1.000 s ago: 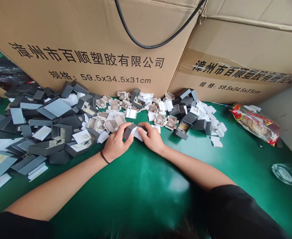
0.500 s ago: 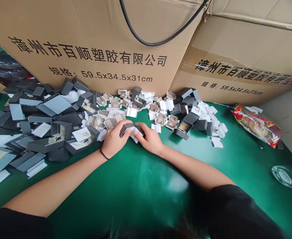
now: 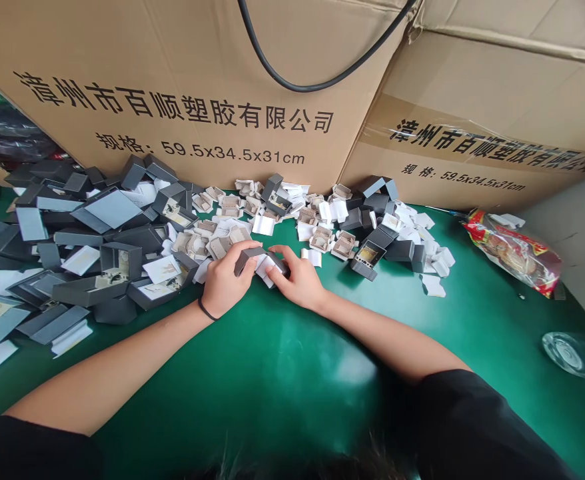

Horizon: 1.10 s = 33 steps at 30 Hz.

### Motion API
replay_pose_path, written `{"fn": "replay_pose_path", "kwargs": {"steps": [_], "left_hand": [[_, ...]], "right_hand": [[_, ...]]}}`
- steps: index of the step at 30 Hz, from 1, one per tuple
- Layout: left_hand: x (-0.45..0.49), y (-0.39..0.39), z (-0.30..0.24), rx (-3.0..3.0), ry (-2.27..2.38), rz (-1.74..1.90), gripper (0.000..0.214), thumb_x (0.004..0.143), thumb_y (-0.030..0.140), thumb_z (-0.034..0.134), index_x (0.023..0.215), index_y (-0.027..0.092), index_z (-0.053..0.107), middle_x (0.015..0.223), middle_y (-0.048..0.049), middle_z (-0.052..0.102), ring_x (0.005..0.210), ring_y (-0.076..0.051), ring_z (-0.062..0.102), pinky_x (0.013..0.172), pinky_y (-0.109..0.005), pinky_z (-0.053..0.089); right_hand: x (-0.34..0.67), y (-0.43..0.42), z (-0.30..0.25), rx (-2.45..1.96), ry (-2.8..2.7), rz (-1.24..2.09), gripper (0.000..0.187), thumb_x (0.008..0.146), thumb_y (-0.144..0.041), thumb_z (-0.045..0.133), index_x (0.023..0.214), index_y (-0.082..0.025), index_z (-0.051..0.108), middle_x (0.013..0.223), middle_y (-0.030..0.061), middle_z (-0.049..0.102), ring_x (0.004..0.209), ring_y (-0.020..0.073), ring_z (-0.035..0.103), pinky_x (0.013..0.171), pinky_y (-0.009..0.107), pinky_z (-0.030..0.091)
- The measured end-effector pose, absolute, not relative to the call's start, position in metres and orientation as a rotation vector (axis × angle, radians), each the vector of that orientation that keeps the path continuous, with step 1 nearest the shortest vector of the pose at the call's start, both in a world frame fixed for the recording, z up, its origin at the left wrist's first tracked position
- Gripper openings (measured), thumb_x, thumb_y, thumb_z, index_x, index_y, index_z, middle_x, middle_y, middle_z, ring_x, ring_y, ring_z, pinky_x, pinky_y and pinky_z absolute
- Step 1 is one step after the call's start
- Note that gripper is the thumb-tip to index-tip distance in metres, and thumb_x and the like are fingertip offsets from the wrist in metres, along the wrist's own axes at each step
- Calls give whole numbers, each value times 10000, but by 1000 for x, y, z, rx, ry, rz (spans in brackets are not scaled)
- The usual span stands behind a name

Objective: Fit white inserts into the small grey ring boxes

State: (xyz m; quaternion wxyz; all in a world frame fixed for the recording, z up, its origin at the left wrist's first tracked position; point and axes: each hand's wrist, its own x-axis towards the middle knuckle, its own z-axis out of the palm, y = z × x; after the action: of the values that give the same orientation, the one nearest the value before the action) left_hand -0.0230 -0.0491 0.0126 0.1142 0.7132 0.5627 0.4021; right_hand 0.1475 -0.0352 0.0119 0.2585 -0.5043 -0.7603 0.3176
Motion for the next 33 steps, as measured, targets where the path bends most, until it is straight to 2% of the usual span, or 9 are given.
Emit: {"fn": "replay_pose_path", "kwargs": {"steps": [6,12,15,18,21,23,25,27,33], "left_hand": [[-21,-46,14,2081,1558,1140,329,848,383,524,1125,207,552,1094,-33,677,987,-175,646,872,-264,494],[-21,-43,17,1989,1565,1077,437,793,384,576,1175,185,501,1125,-69,637,989,-209,629,826,-294,508],[-22,-38,13,1871,1599,1077,446,784,402,584,1167,191,497,1126,-78,621,911,-204,638,714,-276,524],[-24,-34,8,1705,1503,1087,459,795,450,573,1160,186,484,1036,-76,637,721,-159,639,599,-248,517],[-26,-30,5,1655,1420,1072,457,804,488,555,1136,180,497,930,-60,648,634,-143,617,579,-250,510],[-27,-29,4,1709,1419,1029,420,813,511,529,1068,178,545,832,-50,655,625,-157,611,574,-260,500],[-28,-29,5,1792,1442,945,374,830,528,485,895,178,599,701,-40,641,611,-174,604,566,-271,484],[-28,-30,6,1824,1465,880,390,842,535,451,744,183,588,619,-36,621,605,-185,607,559,-275,471],[-26,-34,10,1846,1636,860,412,846,522,424,696,167,572,565,-35,598,535,-179,568,500,-271,402]], "right_hand": [[148,-31,13,-1390,-2016,865,315,824,-336,459,1088,-187,545,604,-33,562,500,127,490,517,233,338],[151,-29,12,-1342,-1906,967,324,846,-385,461,1098,-197,543,613,-38,571,505,115,500,520,232,360],[151,-29,11,-1314,-1830,1063,351,870,-419,445,1143,-209,507,608,-40,575,519,119,538,540,237,406],[152,-28,10,-1279,-1770,1154,365,881,-435,441,1177,-221,456,635,-34,594,533,126,576,549,247,447],[153,-28,9,-1247,-1725,1222,362,875,-431,472,1175,-232,430,662,-32,599,532,123,592,547,248,475],[154,-28,9,-1209,-1702,1272,360,876,-422,482,1176,-237,415,674,-33,601,533,116,597,554,245,489],[154,-27,9,-1176,-1686,1312,359,874,-414,491,1173,-236,405,681,-33,605,536,111,600,556,240,495],[154,-27,10,-1169,-1684,1338,356,869,-414,497,1160,-231,404,659,-39,602,521,107,589,543,234,490],[152,-27,11,-1220,-1847,1236,357,865,-457,484,1119,-212,429,553,-67,569,473,104,539,502,216,426]]}}
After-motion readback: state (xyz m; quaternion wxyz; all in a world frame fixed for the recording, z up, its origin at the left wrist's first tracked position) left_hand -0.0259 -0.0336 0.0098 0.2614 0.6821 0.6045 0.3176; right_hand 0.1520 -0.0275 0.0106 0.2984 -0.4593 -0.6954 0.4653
